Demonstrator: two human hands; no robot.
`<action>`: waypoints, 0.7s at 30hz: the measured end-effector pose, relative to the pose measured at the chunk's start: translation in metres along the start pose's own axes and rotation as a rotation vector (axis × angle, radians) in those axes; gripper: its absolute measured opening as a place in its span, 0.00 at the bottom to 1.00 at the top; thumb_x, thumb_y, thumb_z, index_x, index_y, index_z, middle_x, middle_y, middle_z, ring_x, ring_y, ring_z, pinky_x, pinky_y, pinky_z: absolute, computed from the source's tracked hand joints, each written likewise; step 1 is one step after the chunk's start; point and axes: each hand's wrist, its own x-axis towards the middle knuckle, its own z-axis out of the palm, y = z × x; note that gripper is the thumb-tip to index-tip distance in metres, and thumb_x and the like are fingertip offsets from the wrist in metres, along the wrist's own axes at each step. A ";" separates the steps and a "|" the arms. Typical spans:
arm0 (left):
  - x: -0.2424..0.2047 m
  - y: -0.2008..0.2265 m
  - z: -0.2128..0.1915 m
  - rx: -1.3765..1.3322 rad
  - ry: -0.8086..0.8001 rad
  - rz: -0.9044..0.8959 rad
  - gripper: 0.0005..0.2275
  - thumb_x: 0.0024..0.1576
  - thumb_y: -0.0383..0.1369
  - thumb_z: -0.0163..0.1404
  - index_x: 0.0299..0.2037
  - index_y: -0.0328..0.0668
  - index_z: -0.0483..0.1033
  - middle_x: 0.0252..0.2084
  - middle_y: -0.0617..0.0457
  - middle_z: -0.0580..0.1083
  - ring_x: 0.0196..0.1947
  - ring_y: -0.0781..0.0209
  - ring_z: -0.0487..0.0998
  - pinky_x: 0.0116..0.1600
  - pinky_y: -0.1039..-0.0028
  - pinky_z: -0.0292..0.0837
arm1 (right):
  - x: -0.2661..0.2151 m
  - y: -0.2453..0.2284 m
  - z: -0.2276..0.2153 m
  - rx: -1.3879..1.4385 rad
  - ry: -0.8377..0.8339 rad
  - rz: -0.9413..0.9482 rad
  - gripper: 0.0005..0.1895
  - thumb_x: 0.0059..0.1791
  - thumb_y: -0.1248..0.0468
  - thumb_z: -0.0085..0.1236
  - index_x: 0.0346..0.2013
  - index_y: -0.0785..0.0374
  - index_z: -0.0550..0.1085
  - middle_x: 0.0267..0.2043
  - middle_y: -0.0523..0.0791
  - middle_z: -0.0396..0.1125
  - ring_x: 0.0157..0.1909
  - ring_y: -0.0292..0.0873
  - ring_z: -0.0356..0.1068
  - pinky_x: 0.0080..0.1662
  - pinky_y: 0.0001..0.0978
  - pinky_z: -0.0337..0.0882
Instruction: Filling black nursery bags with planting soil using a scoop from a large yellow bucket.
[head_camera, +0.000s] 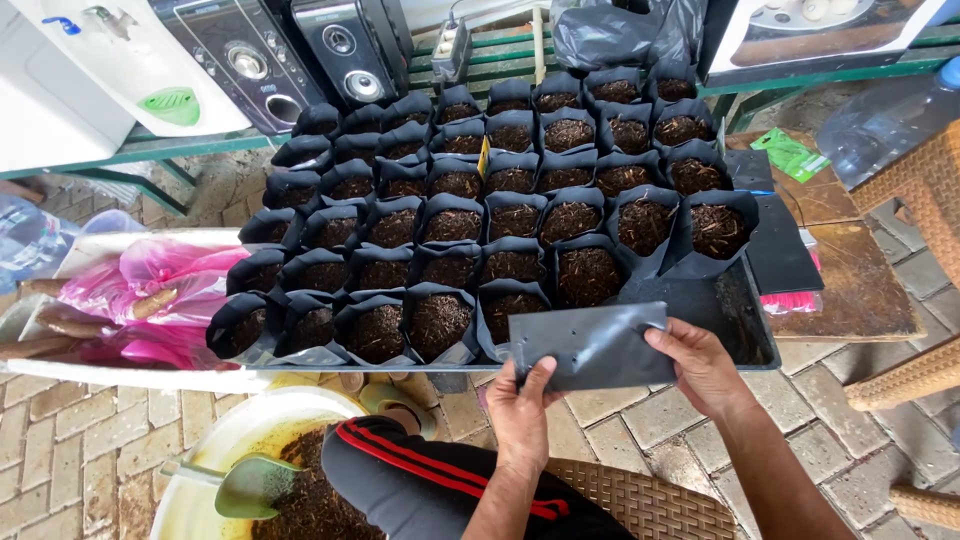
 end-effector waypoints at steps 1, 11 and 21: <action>0.003 0.000 -0.005 -0.019 0.014 0.023 0.01 0.54 0.30 0.60 0.33 0.47 0.83 0.36 0.52 0.83 0.36 0.62 0.85 0.39 0.68 0.87 | -0.007 -0.011 0.008 0.014 -0.125 -0.092 0.08 0.46 0.65 0.64 0.40 0.54 0.82 0.40 0.43 0.78 0.43 0.38 0.76 0.49 0.38 0.75; 0.030 0.057 -0.087 -0.158 0.215 0.266 0.05 0.56 0.29 0.60 0.39 0.39 0.82 0.36 0.53 0.80 0.33 0.63 0.77 0.36 0.71 0.79 | 0.024 -0.024 0.143 0.016 -0.491 -0.418 0.11 0.48 0.72 0.65 0.26 0.61 0.71 0.25 0.36 0.61 0.26 0.29 0.57 0.28 0.22 0.58; -0.016 0.102 -0.223 0.057 0.911 0.453 0.24 0.62 0.33 0.52 0.67 0.41 0.58 0.60 0.53 0.62 0.53 0.62 0.72 0.52 0.66 0.78 | -0.070 0.046 0.428 -0.390 -0.698 -0.646 0.08 0.46 0.63 0.70 0.28 0.61 0.77 0.26 0.38 0.73 0.27 0.29 0.73 0.29 0.25 0.75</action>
